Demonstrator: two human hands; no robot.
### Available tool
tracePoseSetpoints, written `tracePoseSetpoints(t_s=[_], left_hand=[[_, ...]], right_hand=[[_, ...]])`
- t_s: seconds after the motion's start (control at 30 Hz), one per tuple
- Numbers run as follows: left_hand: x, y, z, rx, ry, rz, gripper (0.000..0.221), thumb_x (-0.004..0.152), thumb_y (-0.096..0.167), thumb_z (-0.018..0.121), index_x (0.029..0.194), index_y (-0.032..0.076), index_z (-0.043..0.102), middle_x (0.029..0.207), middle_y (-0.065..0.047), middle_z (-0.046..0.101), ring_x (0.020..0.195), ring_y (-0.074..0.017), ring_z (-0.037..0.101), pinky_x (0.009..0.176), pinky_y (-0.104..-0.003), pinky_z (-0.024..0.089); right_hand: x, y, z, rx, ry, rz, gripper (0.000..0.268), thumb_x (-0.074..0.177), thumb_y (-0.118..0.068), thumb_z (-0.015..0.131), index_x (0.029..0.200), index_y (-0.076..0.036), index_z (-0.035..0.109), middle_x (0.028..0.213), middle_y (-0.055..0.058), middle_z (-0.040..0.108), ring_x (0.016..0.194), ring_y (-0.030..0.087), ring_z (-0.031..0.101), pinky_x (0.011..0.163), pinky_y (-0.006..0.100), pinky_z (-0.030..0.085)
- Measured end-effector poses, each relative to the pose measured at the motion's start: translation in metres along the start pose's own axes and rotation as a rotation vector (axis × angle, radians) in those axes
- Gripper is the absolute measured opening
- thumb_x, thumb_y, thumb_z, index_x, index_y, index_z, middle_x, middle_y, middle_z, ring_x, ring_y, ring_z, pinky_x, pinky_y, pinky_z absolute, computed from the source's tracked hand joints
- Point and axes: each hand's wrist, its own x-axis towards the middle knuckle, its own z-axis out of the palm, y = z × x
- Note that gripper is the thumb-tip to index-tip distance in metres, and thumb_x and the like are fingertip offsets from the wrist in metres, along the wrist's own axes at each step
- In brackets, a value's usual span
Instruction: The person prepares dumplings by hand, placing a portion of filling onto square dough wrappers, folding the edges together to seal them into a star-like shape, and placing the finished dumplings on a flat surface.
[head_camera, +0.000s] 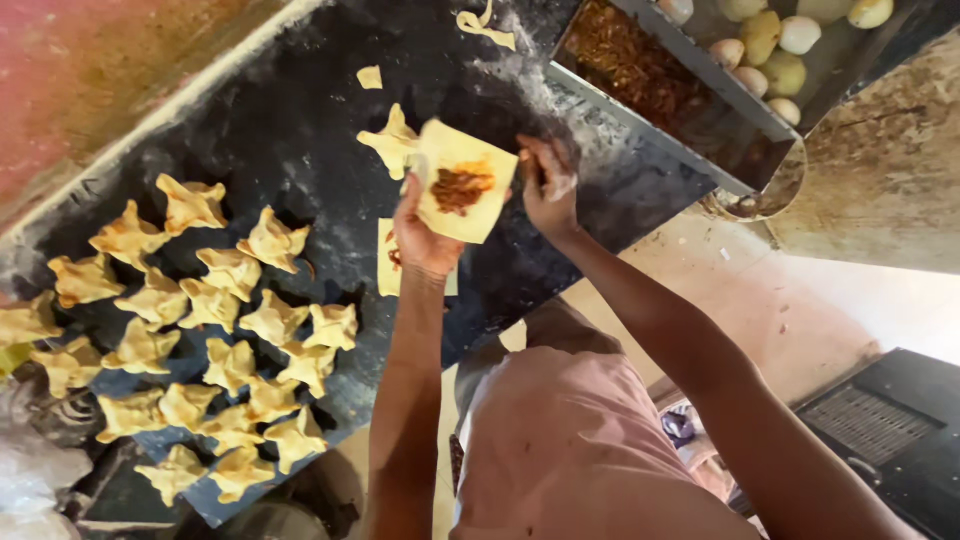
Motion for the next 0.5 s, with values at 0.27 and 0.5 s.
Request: tracePoseSetpoints(t_s=[0.27,0.5], left_hand=[[0.045,-0.028,-0.034,0.370,0.016,-0.220,0.058,0.101,0.034,0.065,0.151,0.011,0.047,0.143,-0.007,0.059,0.129,-0.0239,0.061,0.109,-0.044,0.051],[0.083,0.005,0.003,1.431,0.489,-0.650,0.077,0.087,0.042,0.081,0.151,0.023,0.045,0.143,-0.002,0.057,0.126,-0.0196,0.051,0.099,-0.045,0.042]], right_hand=[[0.015,0.024,-0.065,0.221,0.102,0.110,0.018,0.110,-0.001,0.058,0.125,-0.002,0.067,0.109,0.011,0.066,0.094,0.018,0.071,0.082,0.029,0.058],[0.138,0.050,-0.035,0.045,-0.233,-0.505,0.029,0.111,-0.005,0.064,0.139,-0.004,0.061,0.100,0.010,0.067,0.087,0.027,0.070,0.075,0.044,0.058]])
